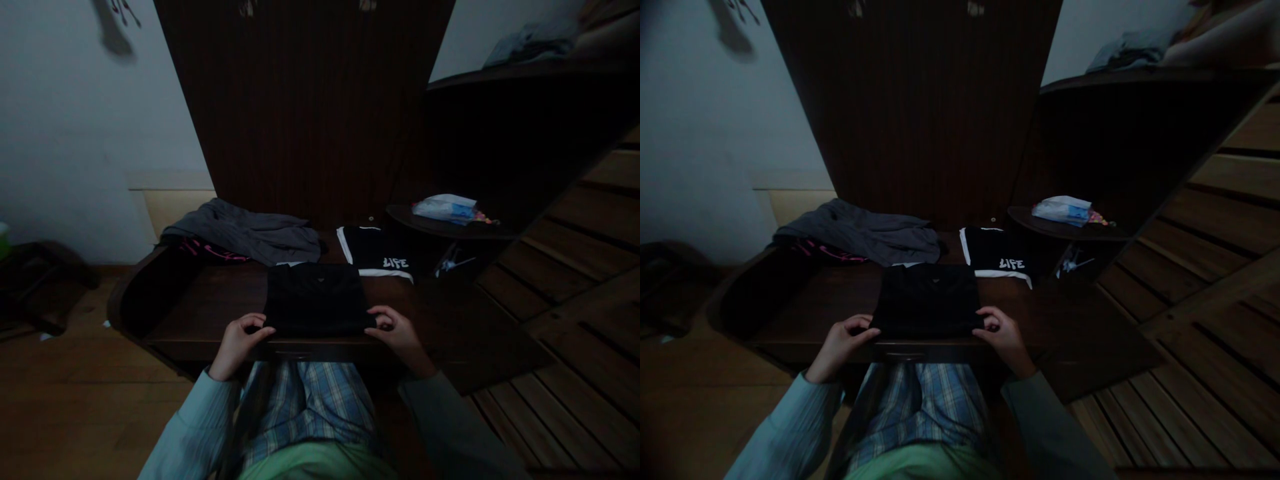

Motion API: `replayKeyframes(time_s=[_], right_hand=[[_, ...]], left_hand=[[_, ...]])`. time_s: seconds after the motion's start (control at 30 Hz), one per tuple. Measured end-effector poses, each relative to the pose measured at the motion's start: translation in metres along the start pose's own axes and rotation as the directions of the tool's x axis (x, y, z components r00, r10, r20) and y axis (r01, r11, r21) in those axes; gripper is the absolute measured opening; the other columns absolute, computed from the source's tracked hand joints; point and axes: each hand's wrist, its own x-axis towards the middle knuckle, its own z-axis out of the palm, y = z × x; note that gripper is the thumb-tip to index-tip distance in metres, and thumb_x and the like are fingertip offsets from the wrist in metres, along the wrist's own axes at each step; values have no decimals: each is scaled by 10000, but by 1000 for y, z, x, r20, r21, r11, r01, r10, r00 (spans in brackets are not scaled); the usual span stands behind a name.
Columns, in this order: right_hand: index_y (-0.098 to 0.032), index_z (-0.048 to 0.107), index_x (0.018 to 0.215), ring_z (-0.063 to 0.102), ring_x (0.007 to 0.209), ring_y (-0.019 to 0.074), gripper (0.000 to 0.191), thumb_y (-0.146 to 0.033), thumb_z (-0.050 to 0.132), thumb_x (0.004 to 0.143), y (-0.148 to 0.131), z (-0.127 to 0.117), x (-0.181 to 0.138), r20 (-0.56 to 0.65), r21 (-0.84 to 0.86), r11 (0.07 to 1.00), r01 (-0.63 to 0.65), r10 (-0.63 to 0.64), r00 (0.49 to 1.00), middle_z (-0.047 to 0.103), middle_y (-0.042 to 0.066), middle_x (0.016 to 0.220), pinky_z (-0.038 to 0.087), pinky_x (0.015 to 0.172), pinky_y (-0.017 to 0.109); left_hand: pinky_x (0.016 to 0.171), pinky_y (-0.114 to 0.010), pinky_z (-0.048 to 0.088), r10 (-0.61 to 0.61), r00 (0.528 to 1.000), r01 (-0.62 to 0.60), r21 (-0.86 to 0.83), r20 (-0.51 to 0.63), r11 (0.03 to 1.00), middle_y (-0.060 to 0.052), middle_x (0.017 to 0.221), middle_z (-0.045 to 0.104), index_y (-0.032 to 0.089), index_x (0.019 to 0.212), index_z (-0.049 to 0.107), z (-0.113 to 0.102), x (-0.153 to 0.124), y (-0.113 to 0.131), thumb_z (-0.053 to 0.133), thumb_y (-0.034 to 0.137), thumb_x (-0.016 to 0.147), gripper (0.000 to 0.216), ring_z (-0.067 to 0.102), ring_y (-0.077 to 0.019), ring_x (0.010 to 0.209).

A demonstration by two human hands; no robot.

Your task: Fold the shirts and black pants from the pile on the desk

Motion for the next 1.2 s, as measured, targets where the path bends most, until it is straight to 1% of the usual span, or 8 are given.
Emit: replayKeyframes(time_s=[0.17, 0.27, 0.4, 0.53, 0.8, 0.93, 1.03, 1.2], right_hand=[[-171, 568, 806, 470, 505, 109, 327, -279, 703, 529, 4, 0, 0, -53, -39, 998, 41, -43, 998, 494, -53, 521, 367, 508, 234], [-171, 587, 847, 450, 518, 101, 349, -260, 704, 531, 5, 0, -1, -59, -97, 993, 64, -70, 996, 456, -62, 537, 363, 519, 229], [-183, 506, 1116, 483, 581, 110, 560, -276, 670, 589, -3, -1, -3, 82, -95, 993, 66, -58, 995, 498, -54, 604, 381, 564, 230], [-169, 504, 1122, 474, 576, 106, 503, -357, 594, 665, -12, -4, -3, 146, -45, 998, 41, -34, 989, 494, -44, 592, 368, 551, 226], [-154, 586, 916, 381, 485, 75, 381, -315, 659, 580, -1, -3, 4, 51, 7, 1000, 27, -27, 998, 421, -67, 519, 290, 478, 210], [-160, 609, 800, 344, 473, 67, 323, -316, 695, 530, 2, -3, 5, 8, 4, 999, 42, -42, 999, 367, -71, 523, 273, 455, 206], [-170, 624, 863, 371, 488, 75, 357, -346, 683, 559, -3, -5, 5, 37, -38, 998, 51, -50, 998, 385, -61, 537, 302, 469, 208], [-188, 626, 946, 519, 675, 136, 397, -461, 577, 662, -10, -4, 13, 47, 24, 999, 29, -30, 998, 566, 17, 710, 414, 596, 236]], left_hand=[[707, -300, 457, 11, 999, -10, 39, -33, 999, -54, 696, 635, 168, 445, 520, -3, 3, 1, 699, 383, 494, 285, 598, -186, 709], [697, -299, 457, -2, 1000, 1, 80, 5, 997, -54, 698, 638, 169, 466, 540, -6, 4, 3, 699, 389, 485, 272, 594, -190, 711], [729, -317, 456, -16, 994, 1, 136, 107, 991, -53, 723, 653, 172, 619, 648, -12, 4, 7, 654, 411, 546, 250, 589, -195, 733], [771, -318, 452, 15, 985, -32, 94, 174, 995, -62, 782, 663, 179, 665, 680, -15, 5, 8, 588, 439, 622, 279, 587, -196, 796], [743, -299, 448, -57, 998, 56, 14, 40, 998, -57, 732, 647, 170, 521, 619, -10, 8, 5, 660, 457, 513, 290, 588, -187, 749], [699, -277, 435, -81, 996, 85, 74, -48, 994, -42, 672, 632, 171, 490, 580, -12, 7, 9, 665, 461, 490, 302, 578, -184, 716], [643, -257, 423, -106, 994, 99, 148, 35, 984, -23, 622, 623, 173, 518, 595, -15, 8, 17, 630, 490, 529, 320, 565, -178, 679], [590, -238, 403, -121, 979, 102, 121, 162, 987, -13, 633, 611, 151, 638, 633, -12, 13, 29, 516, 542, 628, 408, 547, -167, 665]])
